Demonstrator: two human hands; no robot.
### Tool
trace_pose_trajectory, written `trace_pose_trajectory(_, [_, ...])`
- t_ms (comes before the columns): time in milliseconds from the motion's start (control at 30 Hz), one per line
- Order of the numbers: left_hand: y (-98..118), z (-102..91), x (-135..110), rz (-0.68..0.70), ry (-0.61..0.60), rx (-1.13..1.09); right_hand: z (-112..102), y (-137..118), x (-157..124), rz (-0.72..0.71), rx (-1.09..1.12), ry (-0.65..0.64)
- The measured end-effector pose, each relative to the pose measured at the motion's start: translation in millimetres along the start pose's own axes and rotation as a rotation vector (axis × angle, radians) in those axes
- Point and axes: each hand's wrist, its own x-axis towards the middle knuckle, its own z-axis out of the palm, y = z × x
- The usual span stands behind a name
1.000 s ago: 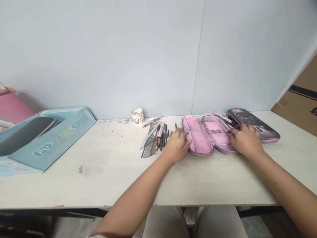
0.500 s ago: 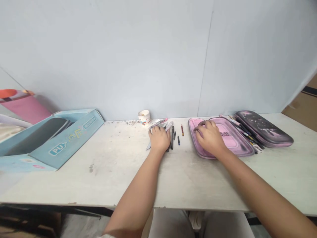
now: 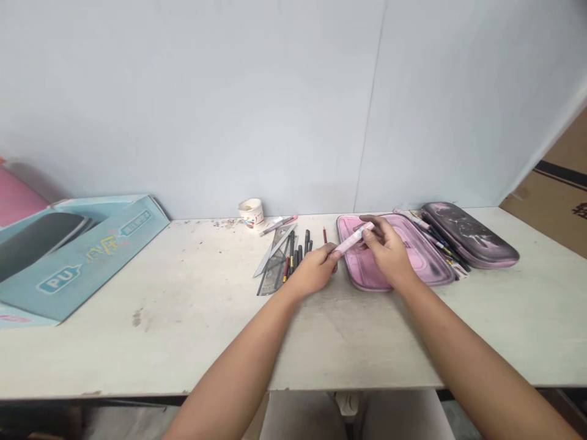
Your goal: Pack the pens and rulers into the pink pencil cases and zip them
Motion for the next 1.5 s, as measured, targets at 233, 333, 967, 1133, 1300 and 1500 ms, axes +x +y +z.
trace_pose_trajectory(233, [-14,-2.1,6,-0.006,0.084,-0.044,4,-9,-6,-0.078,-0.057,-0.045])
trace_pose_trajectory(333, [-16,-0.9,6,0.007,0.082,0.034,7,-13,-10,-0.067,-0.083,-0.059])
trace_pose_trajectory(967, [9,5.1,3,-0.292,0.204,-1.112,22,-22,-28,-0.55,-0.569,-0.255])
trace_pose_trajectory(1133, [11,3.1,3,-0.327,0.247,-1.264,22,-23,-28,-0.594,-0.601,-0.385])
trace_pose_trajectory(1300, [14,7.9,-1,-0.281,0.101,-1.071,17,-19,-21,-0.261,-0.415,-0.074])
trace_pose_trajectory(1500, [23,24.0,-5,-0.277,0.012,-0.815,15,-11,-16,0.081,-0.059,-0.119])
